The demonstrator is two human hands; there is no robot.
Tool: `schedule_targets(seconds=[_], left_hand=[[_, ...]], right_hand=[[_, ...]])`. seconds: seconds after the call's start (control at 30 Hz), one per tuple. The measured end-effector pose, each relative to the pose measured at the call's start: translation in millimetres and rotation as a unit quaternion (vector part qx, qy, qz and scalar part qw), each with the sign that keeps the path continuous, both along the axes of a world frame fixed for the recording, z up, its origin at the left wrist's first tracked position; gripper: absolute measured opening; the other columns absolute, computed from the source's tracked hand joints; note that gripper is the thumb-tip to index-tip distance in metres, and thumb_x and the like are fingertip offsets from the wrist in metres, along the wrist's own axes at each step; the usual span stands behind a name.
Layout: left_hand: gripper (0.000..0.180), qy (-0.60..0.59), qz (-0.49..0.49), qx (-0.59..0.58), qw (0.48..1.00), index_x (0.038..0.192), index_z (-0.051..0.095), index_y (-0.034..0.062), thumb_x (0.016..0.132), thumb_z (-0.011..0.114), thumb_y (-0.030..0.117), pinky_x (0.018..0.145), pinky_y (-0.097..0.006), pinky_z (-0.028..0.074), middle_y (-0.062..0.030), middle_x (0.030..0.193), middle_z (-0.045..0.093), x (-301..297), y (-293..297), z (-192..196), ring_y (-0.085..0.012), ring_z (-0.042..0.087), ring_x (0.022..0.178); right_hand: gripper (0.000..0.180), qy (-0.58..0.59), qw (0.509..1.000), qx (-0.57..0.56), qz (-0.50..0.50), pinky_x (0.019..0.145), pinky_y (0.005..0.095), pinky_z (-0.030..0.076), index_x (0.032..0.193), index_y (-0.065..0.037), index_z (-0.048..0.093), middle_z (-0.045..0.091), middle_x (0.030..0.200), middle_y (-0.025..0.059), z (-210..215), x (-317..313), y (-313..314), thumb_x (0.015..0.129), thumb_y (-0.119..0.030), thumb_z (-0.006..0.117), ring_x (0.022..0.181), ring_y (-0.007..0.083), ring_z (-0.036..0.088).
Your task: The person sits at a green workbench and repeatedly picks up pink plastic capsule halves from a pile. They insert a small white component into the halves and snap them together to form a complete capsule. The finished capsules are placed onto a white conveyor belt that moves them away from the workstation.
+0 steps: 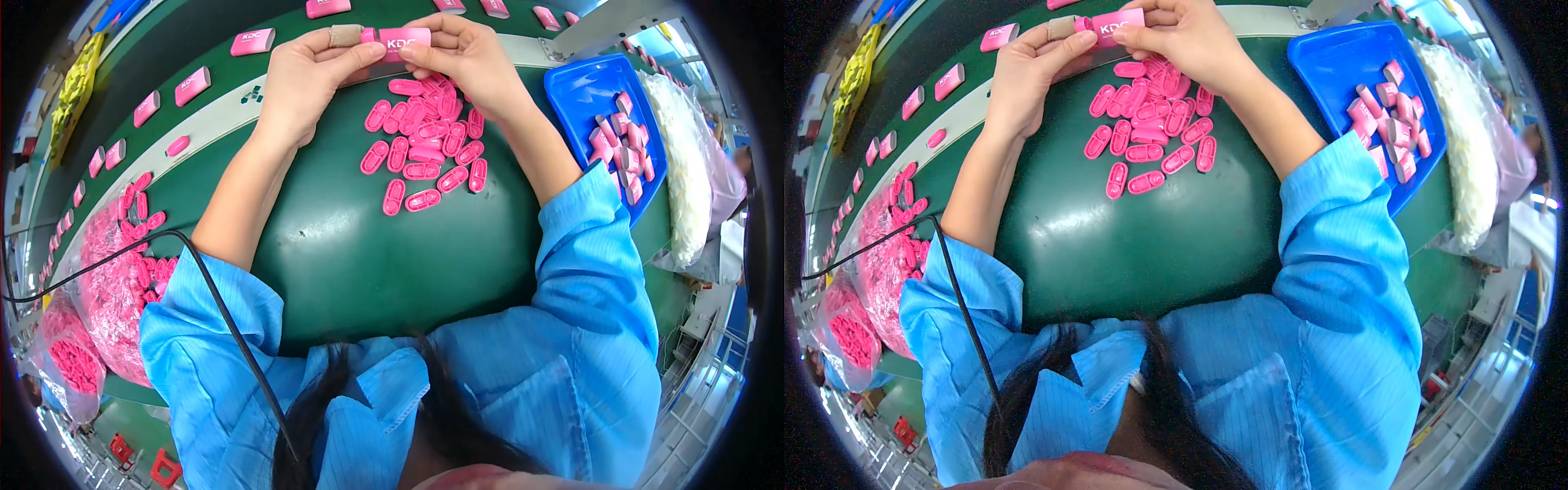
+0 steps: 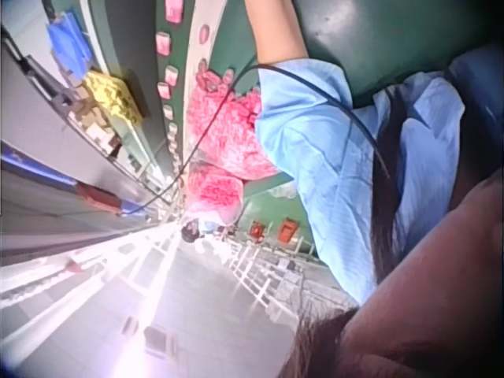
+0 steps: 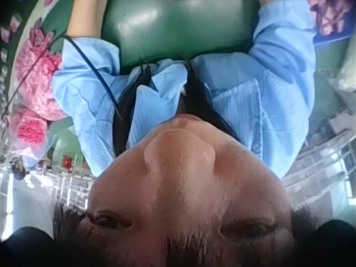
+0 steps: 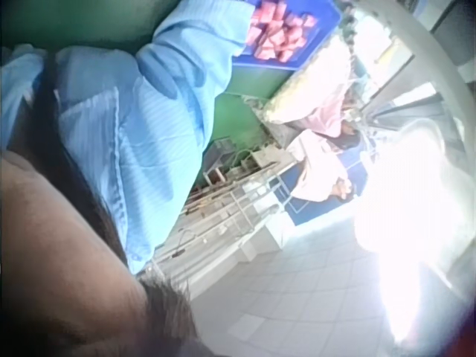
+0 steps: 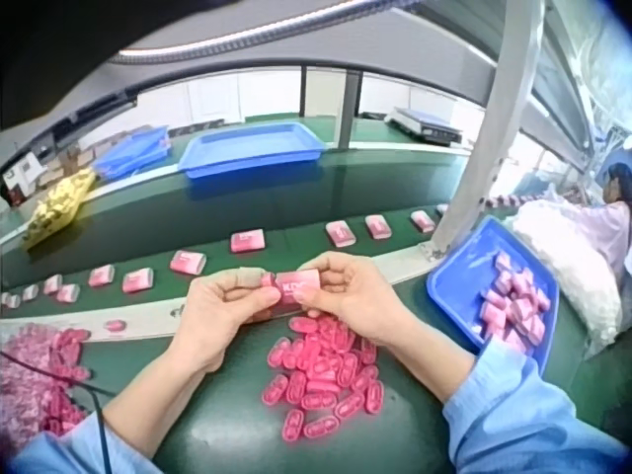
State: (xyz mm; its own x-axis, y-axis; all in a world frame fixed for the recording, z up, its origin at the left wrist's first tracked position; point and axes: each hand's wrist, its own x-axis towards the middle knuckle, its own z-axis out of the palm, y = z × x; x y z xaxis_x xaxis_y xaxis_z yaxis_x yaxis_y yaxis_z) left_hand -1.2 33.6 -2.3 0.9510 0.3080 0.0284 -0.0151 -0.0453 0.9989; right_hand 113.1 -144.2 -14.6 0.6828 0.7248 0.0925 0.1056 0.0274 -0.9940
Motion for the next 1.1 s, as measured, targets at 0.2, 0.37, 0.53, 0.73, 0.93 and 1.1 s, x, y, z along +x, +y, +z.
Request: schedule_targets(seconds=[0.2, 0.37, 0.53, 0.73, 0.93, 1.1], left_hand=[[0.029, -0.014, -0.020, 0.021, 0.999, 0.113, 0.068, 0.0002, 0.088, 0.073, 0.013, 0.085, -0.026, 0.056, -0.0084, 0.101, 0.072, -2, -1, 3, -0.0140, 0.069, 0.090], [0.031, -0.021, -0.017, 0.048, 0.999, 0.114, 0.068, 0.0007, 0.086, 0.074, 0.013, 0.088, -0.028, 0.055, -0.0091, 0.104, 0.071, -3, -2, 3, -0.0163, 0.069, 0.093], [0.039, -0.110, 0.037, 0.192, 0.975, 0.114, 0.061, -0.0119, 0.084, 0.074, 0.009, 0.075, -0.028, 0.059, -0.0169, 0.090, 0.073, -6, -19, 3, -0.0206, 0.073, 0.084], [0.045, -0.125, 0.091, 0.448, 0.881, 0.123, 0.051, -0.0122, 0.084, 0.067, 0.004, 0.062, -0.042, 0.055, -0.0241, 0.081, 0.068, -15, -42, -6, -0.0391, 0.069, 0.073], [0.048, -0.112, 0.078, 0.468, 0.873, 0.132, 0.052, -0.0013, 0.087, 0.063, 0.010, 0.088, -0.039, 0.051, -0.0275, 0.119, 0.061, 2, -9, -4, -0.0363, 0.062, 0.109], [0.045, -0.090, 0.057, 0.508, 0.855, 0.119, 0.067, 0.0092, 0.077, 0.076, 0.022, 0.101, -0.038, 0.045, -0.0132, 0.126, 0.058, 1, 16, -12, -0.0288, 0.055, 0.117]], right_hand=[[0.022, 0.089, 0.992, 0.071, 0.054, 0.073, 0.0238, 0.055, 0.110, 0.003, 0.061, 0.070, 0.096, 0.0088, -6, 2, -2, 0.091, -0.006, 0.067, 0.082, 0.0117, 0.066], [0.028, -0.017, 0.999, 0.051, 0.001, 0.077, 0.0253, 0.056, 0.113, 0.002, 0.062, 0.070, 0.097, 0.0091, -4, -2, -6, 0.088, -0.007, 0.072, 0.083, 0.0126, 0.067], [0.024, -0.003, 0.998, 0.068, -0.014, 0.077, 0.0255, 0.056, 0.112, 0.004, 0.060, 0.070, 0.098, 0.0103, 6, -17, 1, 0.089, -0.002, 0.068, 0.086, 0.0130, 0.067], [0.019, -0.058, 0.995, 0.057, -0.050, 0.079, 0.0258, 0.056, 0.106, 0.005, 0.061, 0.070, 0.098, 0.0107, 11, -30, 5, 0.088, 0.001, 0.067, 0.089, 0.0126, 0.067], [0.021, -0.161, 0.985, 0.003, -0.058, 0.071, 0.0259, 0.052, 0.101, 0.005, 0.066, 0.072, 0.088, 0.0097, 1, 21, 37, 0.086, -0.009, 0.071, 0.079, 0.0111, 0.066], [0.032, -0.248, 0.954, -0.160, -0.059, 0.076, 0.0310, 0.054, 0.105, 0.002, 0.070, 0.073, 0.093, 0.0143, 9, 58, 72, 0.083, -0.021, 0.074, 0.080, 0.0182, 0.069]])
